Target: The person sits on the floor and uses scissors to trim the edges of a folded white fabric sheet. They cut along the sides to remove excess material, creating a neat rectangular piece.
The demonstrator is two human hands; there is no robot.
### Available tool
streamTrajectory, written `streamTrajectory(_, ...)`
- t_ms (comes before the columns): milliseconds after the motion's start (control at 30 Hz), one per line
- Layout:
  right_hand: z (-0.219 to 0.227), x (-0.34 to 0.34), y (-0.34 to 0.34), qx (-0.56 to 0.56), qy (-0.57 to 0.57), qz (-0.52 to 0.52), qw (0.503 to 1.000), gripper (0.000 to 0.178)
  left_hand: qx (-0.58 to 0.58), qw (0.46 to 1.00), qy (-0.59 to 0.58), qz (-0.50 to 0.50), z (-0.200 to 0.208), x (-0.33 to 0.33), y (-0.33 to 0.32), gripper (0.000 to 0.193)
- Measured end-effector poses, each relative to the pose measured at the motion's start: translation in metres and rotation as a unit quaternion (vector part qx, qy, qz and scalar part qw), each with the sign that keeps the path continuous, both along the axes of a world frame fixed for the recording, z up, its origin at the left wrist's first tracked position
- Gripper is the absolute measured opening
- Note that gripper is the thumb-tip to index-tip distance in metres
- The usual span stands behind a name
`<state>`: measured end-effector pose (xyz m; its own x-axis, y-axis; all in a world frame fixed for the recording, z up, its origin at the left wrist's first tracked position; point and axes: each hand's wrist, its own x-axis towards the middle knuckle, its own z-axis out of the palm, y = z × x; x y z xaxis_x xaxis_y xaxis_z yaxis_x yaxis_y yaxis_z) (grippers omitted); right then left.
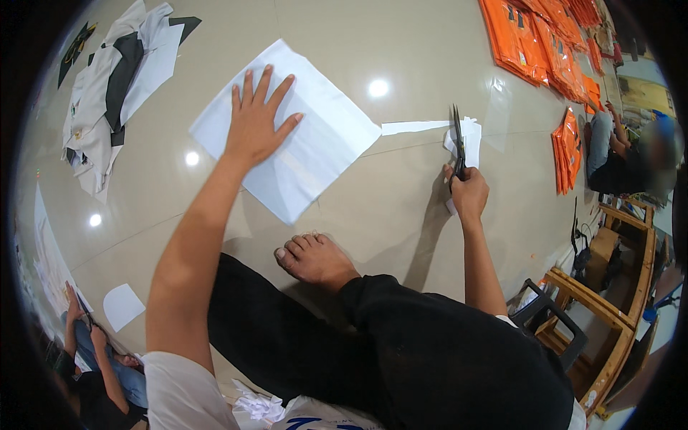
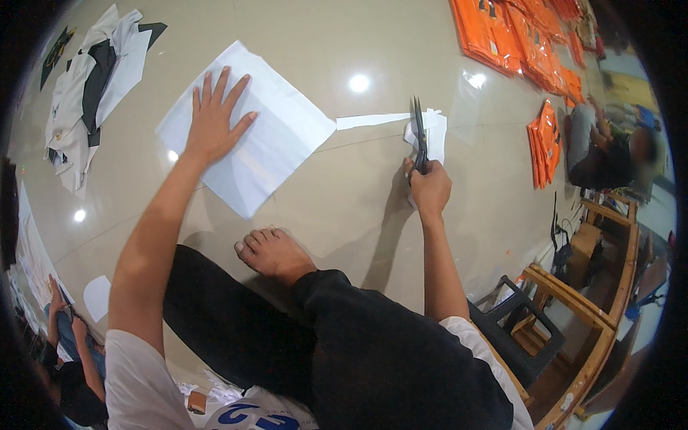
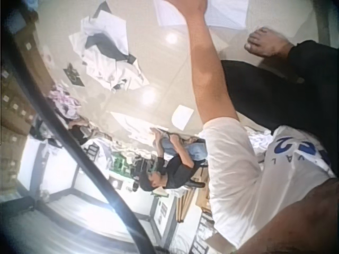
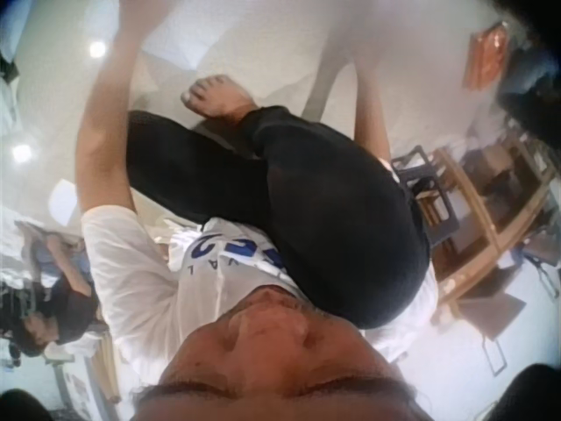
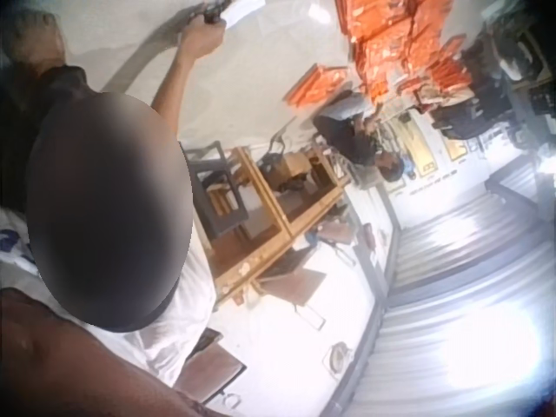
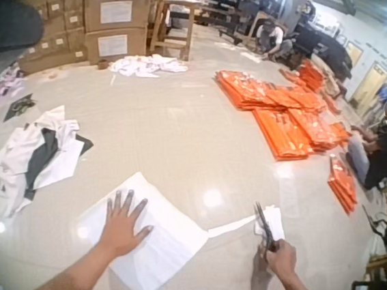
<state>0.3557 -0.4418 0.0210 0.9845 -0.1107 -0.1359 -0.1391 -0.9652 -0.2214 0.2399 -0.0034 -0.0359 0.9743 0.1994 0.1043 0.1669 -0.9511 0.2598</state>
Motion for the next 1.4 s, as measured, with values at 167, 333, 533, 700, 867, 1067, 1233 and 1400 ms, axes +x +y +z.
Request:
streamTrajectory(167, 0.009, -0.015, -0.015, 0.04, 0.024, -0.012, 0.999, 0.057, -0.008, 0.993, -0.02, -0.117, 0.012, 0.022, 0.035, 0.063)
streamTrajectory(333, 0.003, -0.038, -0.026, 0.061, -0.015, 0.001, 0.998, 0.064, -0.155, 0.963, -0.054, -0.213, 0.019, 0.002, 0.012, 0.035)
streamTrajectory(533, 0.022, -0.029, -0.002, 0.002, 0.119, 0.049, 0.992, 0.054, -0.223, 0.945, -0.027, -0.238, 0.028, -0.038, -0.021, 0.03)
streamTrajectory(700, 0.026, -0.018, -0.005, 0.022, 0.203, 0.078, 0.976, 0.046, -0.237, 0.949, -0.024, -0.208, 0.023, -0.041, -0.024, 0.017)
streamTrajectory(867, 0.025, -0.027, -0.008, -0.005, 0.159, 0.149, 0.976, 0.039, -0.28, 0.941, -0.023, -0.186, 0.021, -0.041, -0.024, 0.01)
streamTrajectory(1067, 0.016, -0.06, 0.044, 0.17, 0.182, 0.236, 0.939, 0.024, -0.284, 0.941, -0.032, -0.179, 0.02, -0.042, -0.025, 0.01)
streamTrajectory(1233, 0.011, -0.082, 0.119, 0.448, 0.438, 0.033, 0.779, 0.035, -0.29, 0.941, -0.024, -0.173, 0.024, -0.043, -0.024, 0.01)
streamTrajectory(1400, 0.005, -0.073, 0.165, 0.546, 0.441, -0.07, 0.709, 0.039, -0.289, 0.941, -0.022, -0.178, 0.024, -0.046, -0.021, 0.01)
